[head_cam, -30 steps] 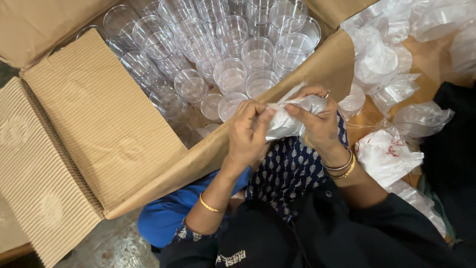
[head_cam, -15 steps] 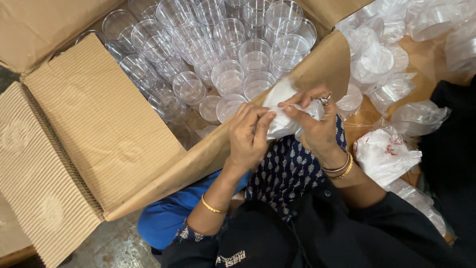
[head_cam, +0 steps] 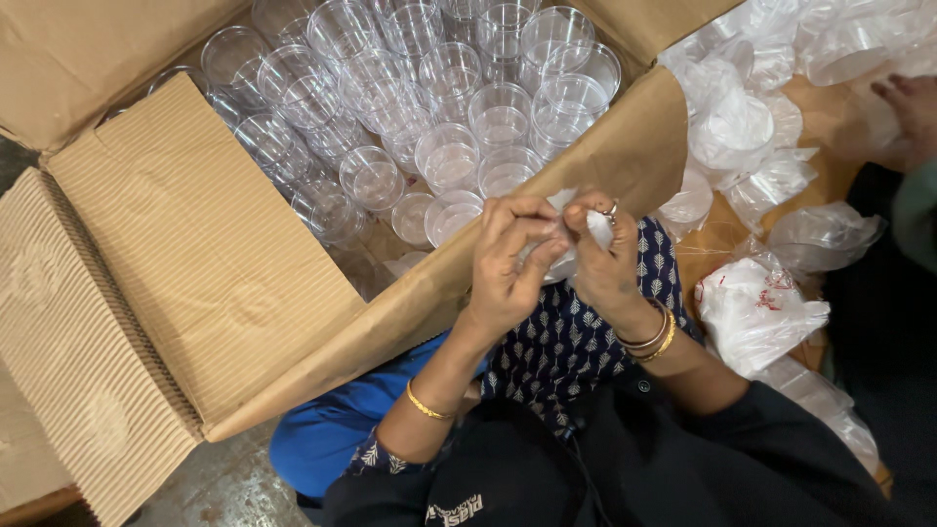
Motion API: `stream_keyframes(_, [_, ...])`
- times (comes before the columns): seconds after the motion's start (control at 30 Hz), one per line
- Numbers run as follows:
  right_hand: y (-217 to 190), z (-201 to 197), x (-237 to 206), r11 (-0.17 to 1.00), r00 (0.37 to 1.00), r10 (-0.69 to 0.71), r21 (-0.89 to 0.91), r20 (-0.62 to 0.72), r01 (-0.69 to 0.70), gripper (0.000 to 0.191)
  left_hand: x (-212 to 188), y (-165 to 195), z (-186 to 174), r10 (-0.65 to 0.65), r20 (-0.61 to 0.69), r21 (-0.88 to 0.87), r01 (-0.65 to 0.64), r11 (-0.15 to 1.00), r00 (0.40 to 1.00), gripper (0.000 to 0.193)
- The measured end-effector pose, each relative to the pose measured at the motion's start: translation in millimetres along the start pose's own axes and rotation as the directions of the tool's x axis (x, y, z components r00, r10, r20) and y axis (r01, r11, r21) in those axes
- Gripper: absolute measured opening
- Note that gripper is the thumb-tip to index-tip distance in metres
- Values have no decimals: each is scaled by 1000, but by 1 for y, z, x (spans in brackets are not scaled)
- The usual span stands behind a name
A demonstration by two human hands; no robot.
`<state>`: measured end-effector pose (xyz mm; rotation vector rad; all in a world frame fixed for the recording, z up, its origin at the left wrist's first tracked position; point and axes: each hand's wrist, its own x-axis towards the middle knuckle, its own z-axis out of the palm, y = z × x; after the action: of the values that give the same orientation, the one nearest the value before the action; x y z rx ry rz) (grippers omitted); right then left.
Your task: The person sits on the floor with a large cardboard box of clear plastic cups on their lap. They place white paper and plastic bags around and between the cups as padding, press the cups into arrangement, and reposition box flaps while continuing to fill the box.
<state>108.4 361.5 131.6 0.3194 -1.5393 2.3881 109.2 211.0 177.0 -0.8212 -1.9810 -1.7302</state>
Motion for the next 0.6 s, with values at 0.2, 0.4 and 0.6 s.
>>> stream_keyframes(0.2, [-5, 11, 11, 996, 1000, -5, -92, -6, 4, 28, -21, -29, 10, -364, 103, -863, 265, 430, 926, 22])
stream_keyframes(0.4, [-43, -27, 32, 954, 894, 267, 34, 360, -298, 22, 4, -47, -30, -568, 390, -618, 663, 422, 725, 20])
stream_keyframes(0.6, [-87, -87, 65, 452, 805, 591, -805, -52, -384, 33, 57, -49, -57, -400, 631, -476, 739, 476, 665, 29])
